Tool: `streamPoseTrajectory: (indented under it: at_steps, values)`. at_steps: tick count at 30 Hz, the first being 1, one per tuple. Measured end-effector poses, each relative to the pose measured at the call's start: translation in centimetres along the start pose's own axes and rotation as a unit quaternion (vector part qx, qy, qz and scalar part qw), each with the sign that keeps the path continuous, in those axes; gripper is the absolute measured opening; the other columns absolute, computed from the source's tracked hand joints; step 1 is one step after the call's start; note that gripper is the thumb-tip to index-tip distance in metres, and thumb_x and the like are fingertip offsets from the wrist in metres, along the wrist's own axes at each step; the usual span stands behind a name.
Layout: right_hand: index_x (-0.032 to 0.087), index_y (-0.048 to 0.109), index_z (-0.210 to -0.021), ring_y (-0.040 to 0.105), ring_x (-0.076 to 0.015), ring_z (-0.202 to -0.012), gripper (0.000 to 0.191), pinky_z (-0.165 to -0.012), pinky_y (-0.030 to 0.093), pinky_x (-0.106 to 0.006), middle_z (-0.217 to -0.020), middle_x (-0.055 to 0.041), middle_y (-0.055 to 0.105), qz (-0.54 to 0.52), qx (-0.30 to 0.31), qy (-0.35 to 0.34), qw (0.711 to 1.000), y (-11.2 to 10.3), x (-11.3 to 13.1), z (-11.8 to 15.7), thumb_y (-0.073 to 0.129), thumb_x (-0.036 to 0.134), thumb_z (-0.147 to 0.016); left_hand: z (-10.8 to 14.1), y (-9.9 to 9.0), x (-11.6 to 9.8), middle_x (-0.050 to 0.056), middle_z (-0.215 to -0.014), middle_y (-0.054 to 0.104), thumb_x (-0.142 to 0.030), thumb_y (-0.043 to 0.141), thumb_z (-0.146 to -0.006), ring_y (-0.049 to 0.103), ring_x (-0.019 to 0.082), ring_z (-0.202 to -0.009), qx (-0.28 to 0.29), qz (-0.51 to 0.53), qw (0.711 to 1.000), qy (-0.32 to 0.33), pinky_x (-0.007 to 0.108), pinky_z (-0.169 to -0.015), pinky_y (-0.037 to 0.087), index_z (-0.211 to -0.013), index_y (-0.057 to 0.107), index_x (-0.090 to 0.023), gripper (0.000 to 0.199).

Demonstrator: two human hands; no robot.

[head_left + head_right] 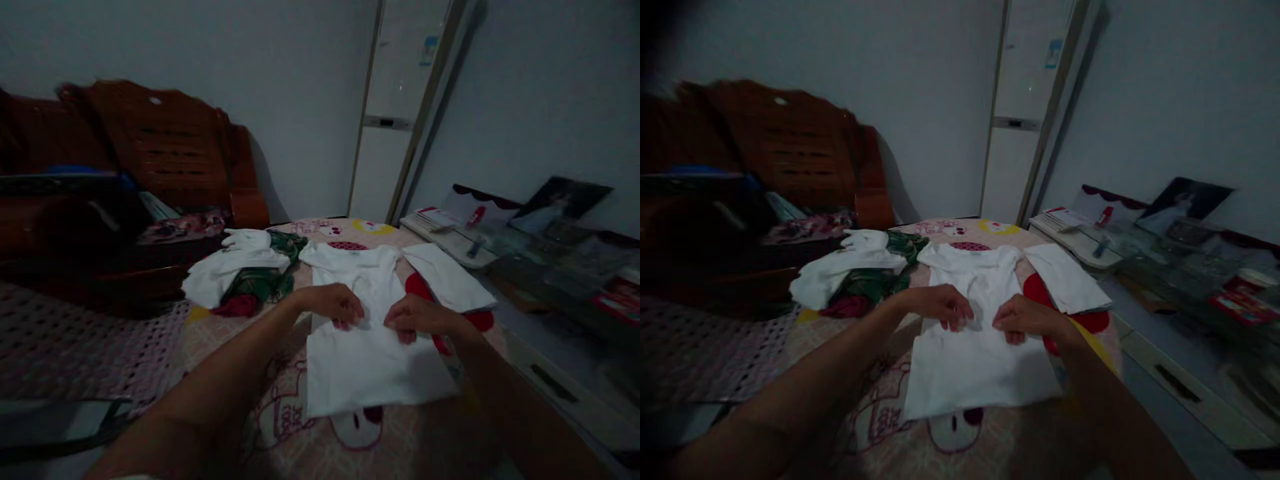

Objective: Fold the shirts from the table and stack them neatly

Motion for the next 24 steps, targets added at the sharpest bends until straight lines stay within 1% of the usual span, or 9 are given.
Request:
streamPoseTrajectory:
  at_steps: [2, 4, 6, 8, 12, 14, 16, 20, 24]
  values:
    - [0.013, 0.070, -0.078, 0.059, -0.0127, -0.051, 0.025, -0.050, 0.046, -0.023, -0.060, -0.0041, 0.067, -0.037, -0.109, -0.022, 0.993, -3.2, 0.2, -1.3, 0.067, 0.038, -0.076, -0.4, -6.2, 1.3, 0.008, -0.083, 0.074, -0.033, 0.061, -0.083, 0.070, 0.016, -0.070, -0.174, -0.081, 0.981, -0.030, 0.024, -0.064, 0.054, -0.107, 0.070, -0.012, 0.033]
    - [0.014, 0.069, -0.077, 0.059, -0.0129, -0.051, 0.023, -0.051, 0.047, -0.024, -0.060, -0.0042, 0.067, -0.060, -0.205, -0.033, 0.976, -6.3, -0.1, -2.2, 0.067, 0.037, -0.075, 0.1, -11.4, 2.5, 0.007, -0.082, 0.074, -0.027, 0.058, -0.084, 0.070, 0.017, -0.071, -0.319, -0.162, 0.931, -0.076, 0.025, -0.067, 0.053, -0.105, 0.071, -0.012, 0.029]
    - [0.015, 0.068, -0.076, 0.060, -0.0142, -0.051, 0.021, -0.052, 0.049, -0.025, -0.061, -0.0048, 0.068, -0.074, -0.284, -0.031, 0.955, -9.1, -1.0, -2.9, 0.067, 0.035, -0.074, 1.1, -15.2, 3.6, 0.007, -0.087, 0.076, -0.021, 0.057, -0.084, 0.071, 0.018, -0.081, -0.421, -0.231, 0.866, -0.137, 0.025, -0.075, 0.053, -0.105, 0.072, -0.014, 0.028]
    - [0.015, 0.069, -0.076, 0.061, -0.0155, -0.054, 0.019, -0.055, 0.050, -0.027, -0.063, -0.0050, 0.068, -0.052, -0.361, -0.030, 0.931, -11.8, -1.9, -3.4, 0.062, 0.033, -0.076, 1.8, -17.8, 4.7, 0.008, -0.097, 0.076, -0.019, 0.056, -0.084, 0.070, 0.020, -0.094, -0.476, -0.271, 0.816, -0.185, 0.026, -0.083, 0.052, -0.107, 0.073, -0.016, 0.029]
    - [0.015, 0.072, -0.090, 0.068, -0.0205, -0.079, 0.025, -0.076, 0.053, -0.032, -0.084, -0.0081, 0.075, 0.080, -0.477, -0.035, 0.874, -16.4, -2.4, -4.1, 0.052, 0.024, -0.078, 2.0, -20.8, 6.9, 0.011, -0.111, 0.073, -0.016, 0.054, -0.085, 0.066, 0.023, -0.107, -0.513, -0.299, 0.768, -0.240, 0.031, -0.097, 0.048, -0.116, 0.070, -0.015, 0.035]
    - [0.015, 0.073, -0.098, 0.068, -0.0223, -0.097, 0.031, -0.090, 0.051, -0.034, -0.100, -0.0103, 0.075, 0.135, -0.513, -0.022, 0.847, -18.2, -2.6, -4.9, 0.050, 0.022, -0.078, 2.0, -21.8, 8.0, 0.013, -0.115, 0.071, -0.017, 0.052, -0.086, 0.064, 0.025, -0.112, -0.523, -0.305, 0.754, -0.255, 0.034, -0.100, 0.047, -0.123, 0.066, -0.013, 0.039]
    - [0.015, 0.072, -0.104, 0.065, -0.0229, -0.106, 0.035, -0.096, 0.048, -0.035, -0.110, -0.0119, 0.073, 0.157, -0.535, -0.002, 0.830, -19.6, -3.2, -6.0, 0.049, 0.022, -0.079, 2.0, -22.4, 9.2, 0.015, -0.121, 0.068, -0.018, 0.051, -0.088, 0.062, 0.026, -0.115, -0.530, -0.311, 0.741, -0.270, 0.036, -0.101, 0.047, -0.127, 0.062, -0.011, 0.042]
    - [0.016, 0.073, -0.106, 0.066, -0.0228, -0.103, 0.038, -0.095, 0.049, -0.036, -0.111, -0.0109, 0.073, 0.141, -0.541, 0.014, 0.829, -21.0, -4.9, -8.8, 0.053, 0.021, -0.074, 1.7, -22.9, 11.5, 0.019, -0.126, 0.064, -0.020, 0.053, -0.089, 0.058, 0.029, -0.121, -0.518, -0.333, 0.730, -0.295, 0.040, -0.104, 0.044, -0.129, 0.059, -0.009, 0.043]
    - [0.016, 0.076, -0.090, 0.068, -0.0232, -0.088, 0.031, -0.086, 0.052, -0.035, -0.091, -0.0074, 0.077, 0.091, -0.550, -0.019, 0.830, -21.1, -6.6, -10.4, 0.054, 0.023, -0.069, 1.6, -23.4, 12.8, 0.016, -0.128, 0.064, -0.022, 0.053, -0.089, 0.056, 0.028, -0.124, -0.502, -0.353, 0.728, -0.306, 0.038, -0.107, 0.040, -0.131, 0.057, -0.012, 0.044]
Point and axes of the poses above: each hand's wrist, its own z-axis away from the middle knuckle, its own y-axis out of the palm, x = y × z, the point moved 10 cm from there along -z, towards the middle knuckle
